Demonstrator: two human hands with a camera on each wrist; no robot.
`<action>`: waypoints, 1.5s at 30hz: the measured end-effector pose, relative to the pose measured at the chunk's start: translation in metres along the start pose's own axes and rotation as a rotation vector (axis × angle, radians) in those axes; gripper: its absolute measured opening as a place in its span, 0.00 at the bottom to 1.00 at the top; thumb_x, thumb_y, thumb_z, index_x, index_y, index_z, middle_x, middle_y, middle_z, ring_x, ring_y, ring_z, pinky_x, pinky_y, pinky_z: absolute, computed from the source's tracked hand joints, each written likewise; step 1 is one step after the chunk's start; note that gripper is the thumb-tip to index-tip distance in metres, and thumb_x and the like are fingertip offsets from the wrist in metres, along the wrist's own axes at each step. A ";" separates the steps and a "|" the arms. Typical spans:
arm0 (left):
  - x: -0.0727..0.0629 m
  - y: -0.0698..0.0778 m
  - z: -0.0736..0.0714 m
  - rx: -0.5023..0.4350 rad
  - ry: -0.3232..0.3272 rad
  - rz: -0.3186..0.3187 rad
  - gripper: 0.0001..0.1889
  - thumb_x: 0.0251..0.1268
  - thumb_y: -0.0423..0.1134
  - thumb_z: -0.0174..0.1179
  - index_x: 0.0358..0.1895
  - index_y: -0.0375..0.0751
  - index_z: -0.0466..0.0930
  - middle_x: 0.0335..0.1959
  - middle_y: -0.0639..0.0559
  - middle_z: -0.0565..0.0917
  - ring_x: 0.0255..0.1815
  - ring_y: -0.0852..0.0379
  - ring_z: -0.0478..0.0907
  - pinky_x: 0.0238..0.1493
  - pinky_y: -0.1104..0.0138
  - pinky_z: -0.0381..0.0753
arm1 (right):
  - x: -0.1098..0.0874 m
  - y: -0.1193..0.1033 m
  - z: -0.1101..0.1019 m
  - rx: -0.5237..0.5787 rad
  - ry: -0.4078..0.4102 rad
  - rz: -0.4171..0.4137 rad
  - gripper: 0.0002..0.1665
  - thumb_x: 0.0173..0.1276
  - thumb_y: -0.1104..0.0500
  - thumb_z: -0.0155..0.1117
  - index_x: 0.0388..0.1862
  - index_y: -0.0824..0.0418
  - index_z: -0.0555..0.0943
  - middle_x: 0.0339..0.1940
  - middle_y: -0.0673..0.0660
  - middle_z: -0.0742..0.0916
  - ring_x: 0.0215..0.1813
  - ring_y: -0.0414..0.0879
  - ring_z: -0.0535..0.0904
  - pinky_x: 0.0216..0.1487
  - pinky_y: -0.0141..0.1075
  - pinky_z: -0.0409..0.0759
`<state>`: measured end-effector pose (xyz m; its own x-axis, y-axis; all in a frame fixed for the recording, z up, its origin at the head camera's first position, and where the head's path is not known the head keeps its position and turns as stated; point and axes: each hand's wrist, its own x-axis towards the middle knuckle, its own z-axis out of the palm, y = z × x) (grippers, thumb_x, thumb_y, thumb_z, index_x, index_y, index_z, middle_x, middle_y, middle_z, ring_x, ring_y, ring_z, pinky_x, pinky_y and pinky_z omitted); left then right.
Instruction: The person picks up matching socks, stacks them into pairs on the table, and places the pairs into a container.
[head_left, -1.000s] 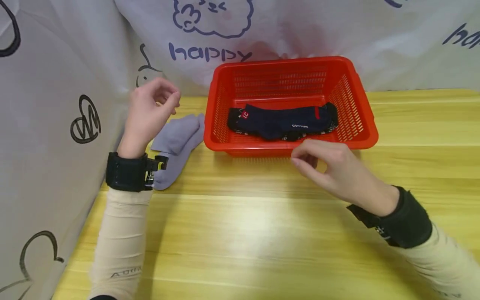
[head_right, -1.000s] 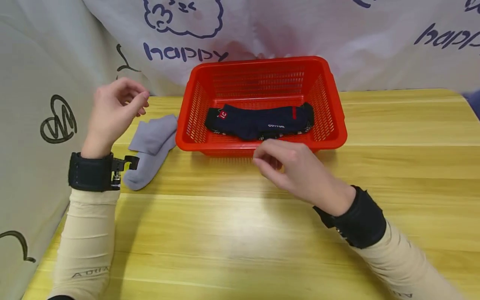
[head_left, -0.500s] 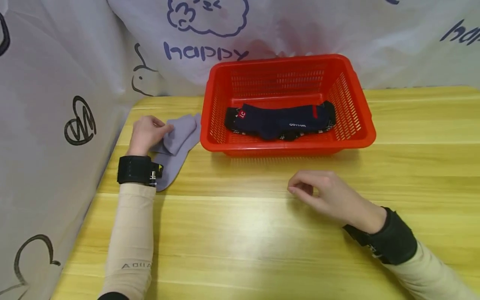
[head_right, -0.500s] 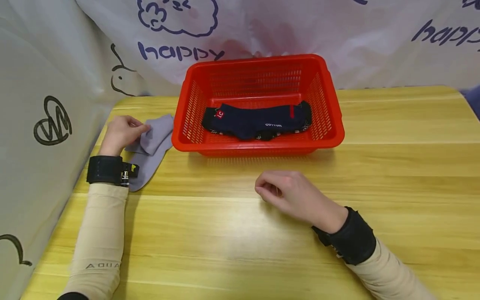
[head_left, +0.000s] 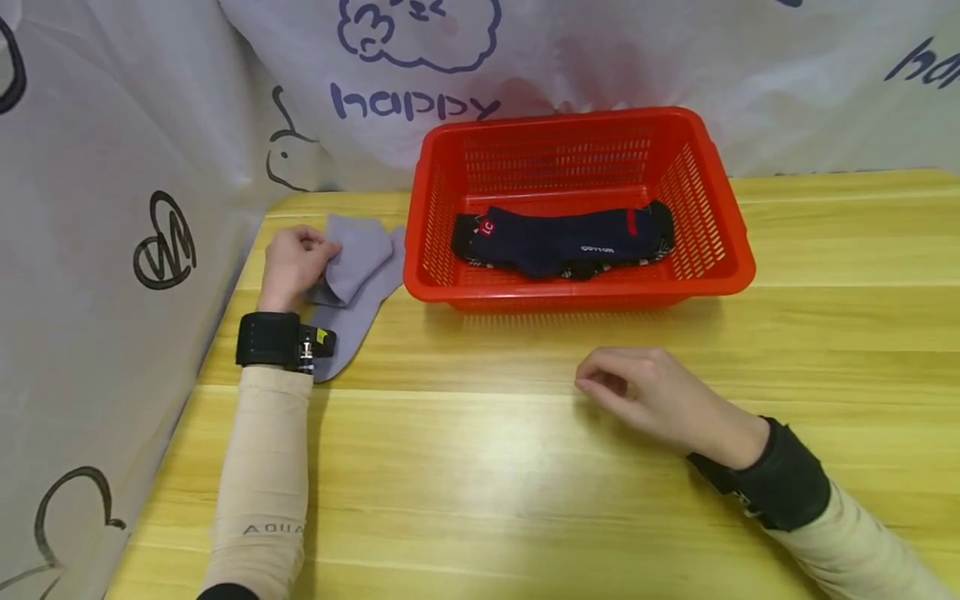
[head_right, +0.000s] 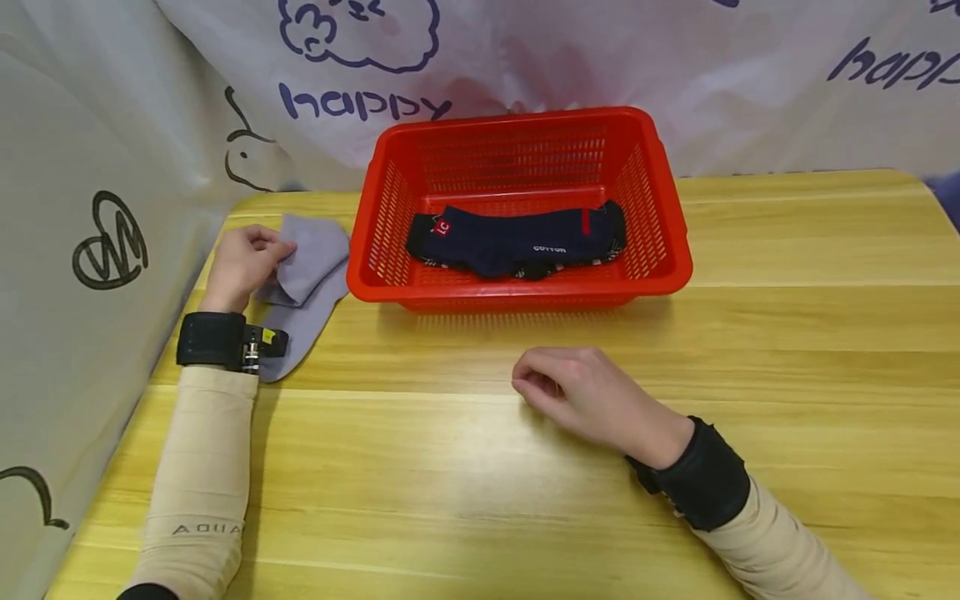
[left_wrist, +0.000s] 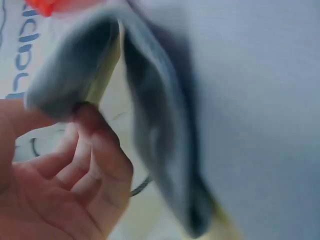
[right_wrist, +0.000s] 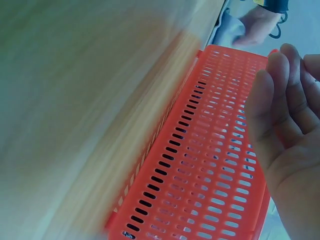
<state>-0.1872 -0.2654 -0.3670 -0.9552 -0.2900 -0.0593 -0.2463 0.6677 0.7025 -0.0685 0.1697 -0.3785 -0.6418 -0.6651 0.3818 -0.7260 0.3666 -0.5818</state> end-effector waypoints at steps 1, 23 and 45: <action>-0.001 0.003 0.000 -0.036 0.040 0.020 0.13 0.66 0.41 0.61 0.43 0.33 0.78 0.18 0.67 0.72 0.16 0.70 0.68 0.22 0.75 0.70 | -0.001 0.000 0.000 -0.001 0.000 0.001 0.07 0.62 0.69 0.67 0.36 0.57 0.83 0.29 0.47 0.86 0.30 0.28 0.74 0.34 0.18 0.72; -0.118 0.130 -0.031 -0.724 0.154 0.708 0.05 0.58 0.29 0.65 0.38 0.36 0.84 0.30 0.54 0.87 0.28 0.59 0.81 0.34 0.73 0.78 | 0.001 -0.009 -0.006 0.072 0.113 0.013 0.07 0.64 0.67 0.67 0.37 0.56 0.82 0.31 0.45 0.83 0.33 0.30 0.74 0.36 0.23 0.74; -0.185 0.165 0.071 -0.490 -0.436 0.694 0.13 0.60 0.30 0.66 0.44 0.36 0.73 0.45 0.45 0.81 0.44 0.57 0.84 0.39 0.67 0.86 | -0.005 -0.038 -0.022 0.470 0.408 0.262 0.17 0.66 0.73 0.60 0.49 0.58 0.84 0.47 0.41 0.87 0.47 0.34 0.83 0.49 0.23 0.80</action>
<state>-0.0630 -0.0525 -0.2905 -0.8636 0.4104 0.2929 0.4001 0.2042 0.8934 -0.0432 0.1732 -0.3419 -0.8911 -0.2600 0.3719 -0.4077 0.0989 -0.9077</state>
